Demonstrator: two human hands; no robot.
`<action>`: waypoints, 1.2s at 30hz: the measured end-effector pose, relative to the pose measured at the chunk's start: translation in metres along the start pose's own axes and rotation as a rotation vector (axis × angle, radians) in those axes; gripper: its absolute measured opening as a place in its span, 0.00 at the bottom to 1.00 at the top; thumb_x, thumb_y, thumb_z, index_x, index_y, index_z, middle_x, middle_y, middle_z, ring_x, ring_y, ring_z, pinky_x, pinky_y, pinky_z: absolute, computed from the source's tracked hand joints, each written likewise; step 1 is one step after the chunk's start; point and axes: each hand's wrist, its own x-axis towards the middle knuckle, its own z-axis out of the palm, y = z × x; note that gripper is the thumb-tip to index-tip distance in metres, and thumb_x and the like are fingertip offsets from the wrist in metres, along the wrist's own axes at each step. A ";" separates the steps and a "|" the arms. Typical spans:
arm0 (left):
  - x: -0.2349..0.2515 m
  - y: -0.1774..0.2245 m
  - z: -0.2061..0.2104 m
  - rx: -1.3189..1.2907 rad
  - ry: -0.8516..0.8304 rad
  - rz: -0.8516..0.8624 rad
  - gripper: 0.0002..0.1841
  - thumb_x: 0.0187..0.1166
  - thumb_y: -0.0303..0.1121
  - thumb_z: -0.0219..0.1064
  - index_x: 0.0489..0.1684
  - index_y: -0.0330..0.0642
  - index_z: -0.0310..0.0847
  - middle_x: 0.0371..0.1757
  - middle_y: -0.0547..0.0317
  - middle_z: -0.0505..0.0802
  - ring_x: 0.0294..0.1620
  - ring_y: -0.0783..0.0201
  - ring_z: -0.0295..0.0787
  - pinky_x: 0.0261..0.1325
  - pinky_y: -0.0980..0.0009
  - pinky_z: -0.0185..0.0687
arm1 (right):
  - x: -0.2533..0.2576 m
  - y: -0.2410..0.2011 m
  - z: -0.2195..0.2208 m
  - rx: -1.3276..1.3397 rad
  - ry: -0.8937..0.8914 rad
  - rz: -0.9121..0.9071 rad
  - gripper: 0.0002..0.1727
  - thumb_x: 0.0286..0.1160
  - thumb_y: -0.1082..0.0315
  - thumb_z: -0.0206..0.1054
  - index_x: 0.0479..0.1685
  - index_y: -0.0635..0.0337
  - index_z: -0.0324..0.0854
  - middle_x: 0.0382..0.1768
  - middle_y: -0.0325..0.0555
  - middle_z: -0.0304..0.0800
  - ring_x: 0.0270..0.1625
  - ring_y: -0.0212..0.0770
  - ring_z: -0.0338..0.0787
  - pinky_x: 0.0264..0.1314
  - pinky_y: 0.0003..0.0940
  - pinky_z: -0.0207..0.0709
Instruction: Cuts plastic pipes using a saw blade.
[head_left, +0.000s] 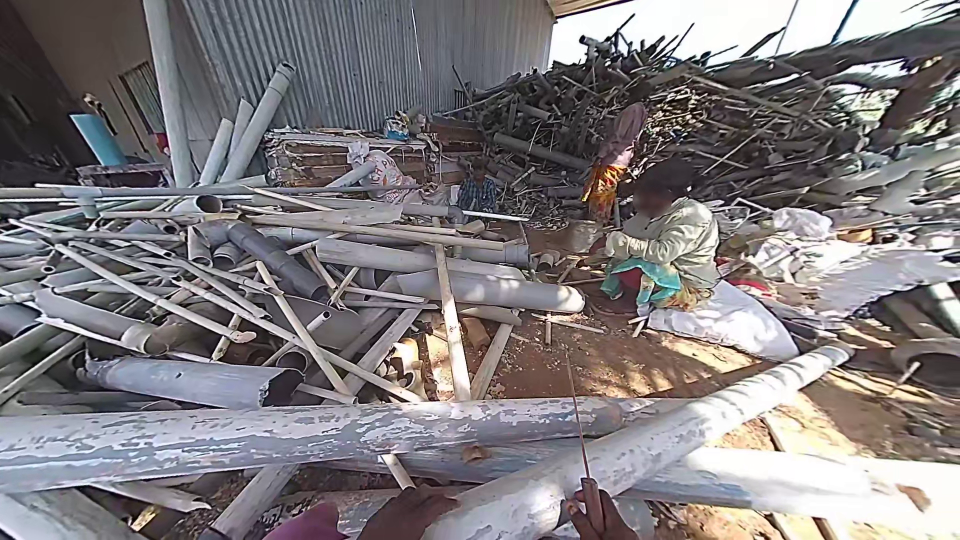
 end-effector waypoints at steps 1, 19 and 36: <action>0.001 0.000 0.000 0.022 -0.025 0.005 0.23 0.83 0.39 0.66 0.72 0.34 0.82 0.67 0.33 0.88 0.70 0.33 0.82 0.72 0.36 0.73 | 0.000 0.000 0.000 -0.004 0.000 -0.002 0.22 0.78 0.67 0.67 0.61 0.79 0.77 0.28 0.54 0.83 0.25 0.41 0.82 0.33 0.41 0.78; 0.005 -0.004 0.000 0.037 -0.076 -0.021 0.26 0.78 0.42 0.72 0.74 0.40 0.81 0.69 0.41 0.87 0.72 0.41 0.83 0.72 0.41 0.74 | 0.000 -0.002 0.004 -0.126 -0.003 0.013 0.25 0.80 0.66 0.68 0.68 0.77 0.74 0.31 0.64 0.86 0.30 0.56 0.86 0.39 0.56 0.78; -0.023 -0.016 -0.047 0.368 -0.540 -0.316 0.56 0.67 0.50 0.81 0.97 0.65 0.43 0.82 0.38 0.75 0.75 0.35 0.78 0.70 0.32 0.71 | 0.000 -0.019 0.007 0.666 0.179 0.486 0.25 0.95 0.64 0.51 0.84 0.62 0.52 0.54 0.65 0.77 0.35 0.52 0.91 0.30 0.43 0.86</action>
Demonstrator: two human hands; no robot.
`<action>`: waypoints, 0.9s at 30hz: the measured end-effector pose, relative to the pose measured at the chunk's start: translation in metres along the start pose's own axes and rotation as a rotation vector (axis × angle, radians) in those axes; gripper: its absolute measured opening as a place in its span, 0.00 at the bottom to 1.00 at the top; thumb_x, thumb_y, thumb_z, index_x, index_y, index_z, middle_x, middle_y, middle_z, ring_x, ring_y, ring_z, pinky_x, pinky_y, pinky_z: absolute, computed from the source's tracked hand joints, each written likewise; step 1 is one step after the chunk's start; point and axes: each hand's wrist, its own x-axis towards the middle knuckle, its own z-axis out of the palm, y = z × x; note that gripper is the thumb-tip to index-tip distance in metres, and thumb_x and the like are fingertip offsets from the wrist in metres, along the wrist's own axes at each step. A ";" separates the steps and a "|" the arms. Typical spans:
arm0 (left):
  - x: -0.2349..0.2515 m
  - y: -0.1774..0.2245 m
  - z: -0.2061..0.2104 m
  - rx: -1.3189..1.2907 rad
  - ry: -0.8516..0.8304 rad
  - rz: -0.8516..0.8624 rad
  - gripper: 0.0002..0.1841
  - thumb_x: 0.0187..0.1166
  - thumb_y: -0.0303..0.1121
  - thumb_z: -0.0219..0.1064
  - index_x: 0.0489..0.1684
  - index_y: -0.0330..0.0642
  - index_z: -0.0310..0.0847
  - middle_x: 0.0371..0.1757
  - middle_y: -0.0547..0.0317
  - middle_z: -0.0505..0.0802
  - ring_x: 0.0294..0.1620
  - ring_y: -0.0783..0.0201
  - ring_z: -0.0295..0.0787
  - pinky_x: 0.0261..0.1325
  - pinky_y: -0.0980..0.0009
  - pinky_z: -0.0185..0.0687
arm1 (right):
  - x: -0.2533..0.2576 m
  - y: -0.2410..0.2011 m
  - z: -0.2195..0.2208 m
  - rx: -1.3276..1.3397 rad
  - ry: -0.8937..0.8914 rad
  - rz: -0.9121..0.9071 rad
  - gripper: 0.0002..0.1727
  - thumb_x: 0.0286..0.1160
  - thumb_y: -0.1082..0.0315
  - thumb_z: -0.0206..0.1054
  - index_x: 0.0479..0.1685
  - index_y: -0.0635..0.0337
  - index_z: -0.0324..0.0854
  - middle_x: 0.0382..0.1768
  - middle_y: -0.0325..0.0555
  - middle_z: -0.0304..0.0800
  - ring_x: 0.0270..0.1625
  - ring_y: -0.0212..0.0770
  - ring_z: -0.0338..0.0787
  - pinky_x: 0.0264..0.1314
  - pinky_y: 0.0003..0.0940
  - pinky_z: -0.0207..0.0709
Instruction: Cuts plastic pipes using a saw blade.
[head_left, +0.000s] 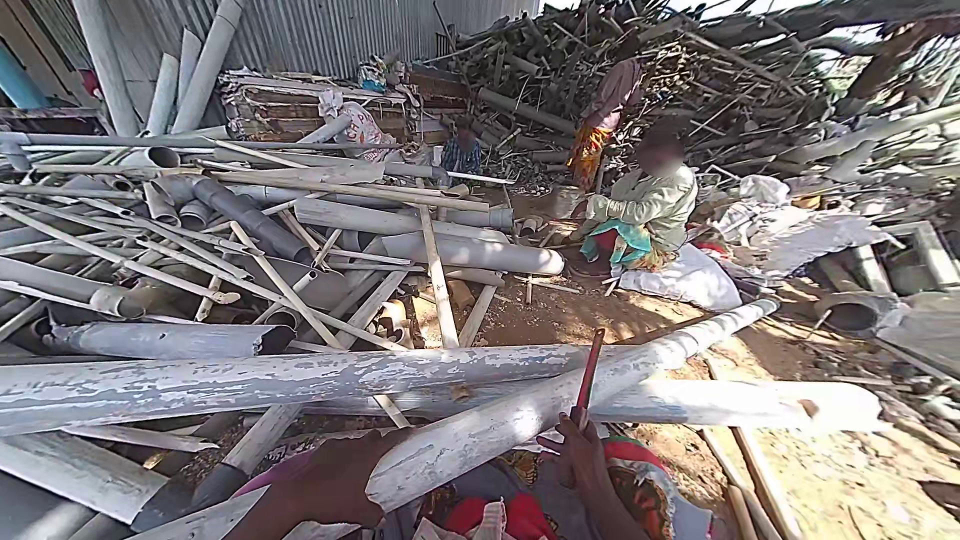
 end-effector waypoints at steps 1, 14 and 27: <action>-0.010 -0.014 0.001 -0.030 -0.004 0.000 0.56 0.66 0.50 0.82 0.97 0.63 0.44 0.84 0.39 0.73 0.79 0.37 0.74 0.74 0.33 0.69 | -0.003 -0.001 0.003 0.018 -0.016 0.004 0.25 0.95 0.64 0.51 0.85 0.62 0.52 0.53 0.64 0.76 0.36 0.52 0.91 0.31 0.43 0.86; -0.090 -0.064 0.023 -0.072 0.138 -0.279 0.54 0.56 0.42 0.88 0.92 0.59 0.60 0.80 0.39 0.78 0.73 0.29 0.78 0.65 0.27 0.71 | -0.036 0.019 0.024 -0.041 -0.255 0.074 0.21 0.95 0.67 0.47 0.79 0.68 0.59 0.50 0.52 0.84 0.41 0.38 0.94 0.40 0.32 0.89; -0.007 0.005 0.005 0.123 0.054 -0.064 0.59 0.59 0.45 0.85 0.96 0.59 0.48 0.79 0.35 0.76 0.69 0.30 0.80 0.59 0.33 0.79 | -0.014 0.018 0.001 -0.187 -0.262 0.043 0.20 0.93 0.68 0.49 0.77 0.67 0.61 0.46 0.53 0.87 0.32 0.40 0.94 0.34 0.35 0.90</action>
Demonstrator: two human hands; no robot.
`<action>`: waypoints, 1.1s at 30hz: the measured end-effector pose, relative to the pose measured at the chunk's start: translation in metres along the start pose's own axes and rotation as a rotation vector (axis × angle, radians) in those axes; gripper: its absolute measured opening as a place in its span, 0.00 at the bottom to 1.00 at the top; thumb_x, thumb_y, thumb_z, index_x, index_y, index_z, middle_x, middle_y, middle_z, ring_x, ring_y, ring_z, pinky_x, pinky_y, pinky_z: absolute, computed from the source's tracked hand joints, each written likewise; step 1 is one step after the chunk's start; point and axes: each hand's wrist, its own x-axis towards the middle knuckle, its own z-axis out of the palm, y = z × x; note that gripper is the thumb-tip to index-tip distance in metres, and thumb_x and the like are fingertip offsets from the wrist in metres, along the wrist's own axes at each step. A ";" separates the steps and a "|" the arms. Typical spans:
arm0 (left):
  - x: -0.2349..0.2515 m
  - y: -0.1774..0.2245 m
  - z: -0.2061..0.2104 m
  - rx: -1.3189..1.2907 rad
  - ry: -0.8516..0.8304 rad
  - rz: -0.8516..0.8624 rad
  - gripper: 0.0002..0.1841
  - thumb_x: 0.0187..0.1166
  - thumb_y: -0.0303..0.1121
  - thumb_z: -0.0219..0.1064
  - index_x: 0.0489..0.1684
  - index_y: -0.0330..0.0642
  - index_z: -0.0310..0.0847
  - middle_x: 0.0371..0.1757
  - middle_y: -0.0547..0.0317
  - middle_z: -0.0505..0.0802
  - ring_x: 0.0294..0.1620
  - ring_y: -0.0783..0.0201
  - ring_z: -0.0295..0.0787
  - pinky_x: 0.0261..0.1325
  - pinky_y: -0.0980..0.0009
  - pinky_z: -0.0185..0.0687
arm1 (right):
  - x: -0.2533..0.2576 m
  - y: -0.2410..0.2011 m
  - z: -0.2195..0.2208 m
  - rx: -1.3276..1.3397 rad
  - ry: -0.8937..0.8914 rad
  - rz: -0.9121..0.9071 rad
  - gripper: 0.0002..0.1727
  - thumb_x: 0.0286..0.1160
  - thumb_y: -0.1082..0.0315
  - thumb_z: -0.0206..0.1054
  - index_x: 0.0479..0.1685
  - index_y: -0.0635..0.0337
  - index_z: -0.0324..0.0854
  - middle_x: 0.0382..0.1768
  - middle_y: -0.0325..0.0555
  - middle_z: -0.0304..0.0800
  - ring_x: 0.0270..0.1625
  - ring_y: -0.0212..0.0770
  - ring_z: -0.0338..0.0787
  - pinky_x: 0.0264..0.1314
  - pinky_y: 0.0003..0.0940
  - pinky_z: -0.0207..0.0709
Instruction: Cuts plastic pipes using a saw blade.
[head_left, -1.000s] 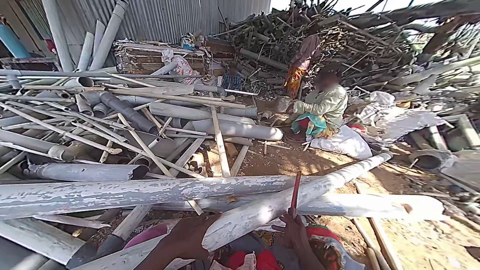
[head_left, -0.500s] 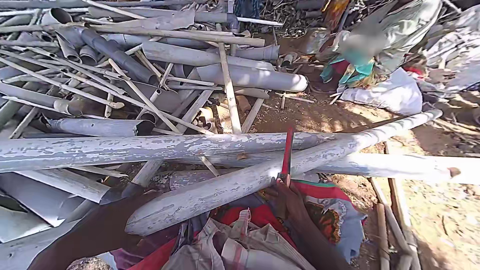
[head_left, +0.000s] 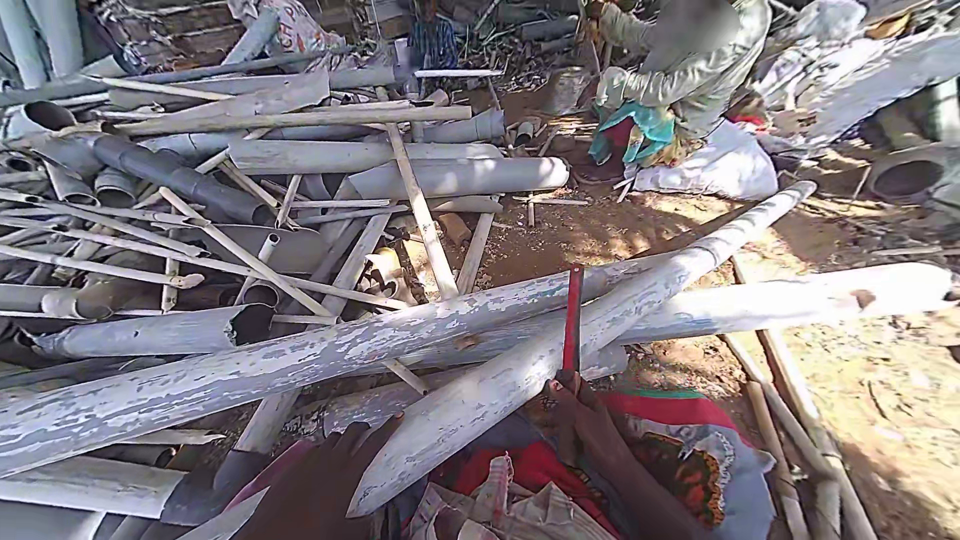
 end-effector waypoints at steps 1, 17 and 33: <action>0.004 -0.004 -0.005 -0.019 -0.012 0.023 0.59 0.59 0.47 0.85 0.97 0.57 0.47 0.79 0.35 0.77 0.68 0.29 0.81 0.58 0.32 0.79 | 0.002 0.002 -0.003 -0.040 -0.017 0.003 0.19 0.93 0.68 0.49 0.77 0.67 0.61 0.47 0.54 0.89 0.31 0.41 0.94 0.33 0.35 0.90; 0.070 -0.031 -0.062 -0.229 -0.214 -0.036 0.57 0.65 0.59 0.80 0.97 0.62 0.44 0.81 0.37 0.77 0.81 0.38 0.74 0.79 0.33 0.65 | 0.004 0.018 -0.040 -0.541 -0.064 -0.197 0.20 0.92 0.60 0.53 0.64 0.71 0.74 0.26 0.48 0.80 0.24 0.40 0.81 0.33 0.38 0.78; 0.033 0.009 -0.027 0.052 0.239 -0.265 0.54 0.60 0.59 0.82 0.92 0.56 0.59 0.71 0.38 0.84 0.68 0.35 0.82 0.66 0.38 0.76 | -0.034 -0.007 0.016 -0.996 -0.356 -0.371 0.28 0.93 0.49 0.48 0.61 0.71 0.75 0.32 0.63 0.87 0.42 0.65 0.91 0.46 0.60 0.80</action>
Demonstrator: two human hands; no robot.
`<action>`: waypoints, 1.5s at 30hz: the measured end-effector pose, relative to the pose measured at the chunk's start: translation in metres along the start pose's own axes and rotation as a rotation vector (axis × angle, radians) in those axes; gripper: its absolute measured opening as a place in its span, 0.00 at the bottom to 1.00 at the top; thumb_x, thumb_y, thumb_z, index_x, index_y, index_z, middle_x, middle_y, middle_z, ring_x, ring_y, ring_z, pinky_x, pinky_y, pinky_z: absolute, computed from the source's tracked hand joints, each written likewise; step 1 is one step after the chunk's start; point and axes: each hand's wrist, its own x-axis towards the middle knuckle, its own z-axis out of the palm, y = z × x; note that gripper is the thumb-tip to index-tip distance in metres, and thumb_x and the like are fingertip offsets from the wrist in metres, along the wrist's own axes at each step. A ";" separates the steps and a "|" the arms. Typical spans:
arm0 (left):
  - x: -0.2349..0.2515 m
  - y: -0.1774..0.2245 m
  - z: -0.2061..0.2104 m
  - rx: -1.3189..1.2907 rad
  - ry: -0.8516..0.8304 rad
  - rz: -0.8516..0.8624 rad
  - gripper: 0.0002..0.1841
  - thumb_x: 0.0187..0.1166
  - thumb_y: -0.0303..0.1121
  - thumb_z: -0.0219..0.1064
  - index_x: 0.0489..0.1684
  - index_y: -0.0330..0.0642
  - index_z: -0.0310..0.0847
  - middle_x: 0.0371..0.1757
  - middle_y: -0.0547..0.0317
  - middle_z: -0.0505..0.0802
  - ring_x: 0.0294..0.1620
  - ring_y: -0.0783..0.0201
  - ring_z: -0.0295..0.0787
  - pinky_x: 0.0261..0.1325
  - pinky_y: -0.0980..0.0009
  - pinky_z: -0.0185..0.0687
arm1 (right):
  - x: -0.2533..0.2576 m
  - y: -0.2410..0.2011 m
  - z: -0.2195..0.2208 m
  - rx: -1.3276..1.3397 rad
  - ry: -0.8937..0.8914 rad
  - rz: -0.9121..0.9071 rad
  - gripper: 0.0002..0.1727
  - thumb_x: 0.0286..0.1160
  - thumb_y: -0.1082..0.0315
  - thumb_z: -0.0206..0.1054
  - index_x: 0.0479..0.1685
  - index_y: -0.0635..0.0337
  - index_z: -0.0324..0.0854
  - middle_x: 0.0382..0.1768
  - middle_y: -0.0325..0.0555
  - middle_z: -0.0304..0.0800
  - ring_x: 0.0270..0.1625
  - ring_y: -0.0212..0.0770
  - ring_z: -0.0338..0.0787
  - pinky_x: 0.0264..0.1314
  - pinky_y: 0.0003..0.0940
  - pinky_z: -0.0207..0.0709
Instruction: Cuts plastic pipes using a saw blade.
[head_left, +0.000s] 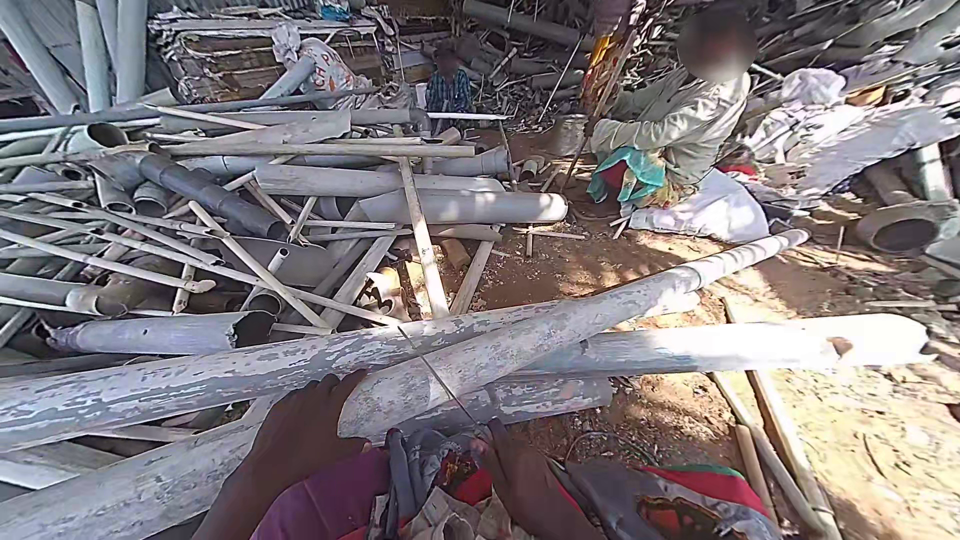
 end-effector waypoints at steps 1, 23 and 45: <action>0.001 0.000 -0.001 -0.003 0.001 0.005 0.53 0.61 0.59 0.82 0.92 0.55 0.60 0.71 0.38 0.84 0.68 0.35 0.82 0.66 0.38 0.76 | 0.001 -0.005 0.004 -0.046 0.001 -0.063 0.28 0.92 0.50 0.49 0.61 0.71 0.76 0.32 0.64 0.88 0.41 0.66 0.92 0.43 0.61 0.81; -0.001 0.002 -0.008 -0.074 -0.102 -0.010 0.51 0.67 0.60 0.77 0.94 0.60 0.54 0.79 0.41 0.78 0.79 0.39 0.73 0.78 0.43 0.66 | 0.055 0.086 -0.016 0.344 0.525 0.273 0.21 0.94 0.61 0.52 0.62 0.75 0.73 0.24 0.51 0.74 0.25 0.45 0.76 0.34 0.46 0.73; 0.019 -0.016 -0.018 -0.148 -0.250 0.092 0.51 0.66 0.67 0.74 0.89 0.49 0.61 0.74 0.40 0.84 0.72 0.38 0.82 0.71 0.34 0.72 | 0.016 -0.014 0.028 -0.040 0.416 -0.338 0.23 0.82 0.62 0.63 0.64 0.76 0.83 0.45 0.67 0.92 0.40 0.64 0.95 0.41 0.60 0.86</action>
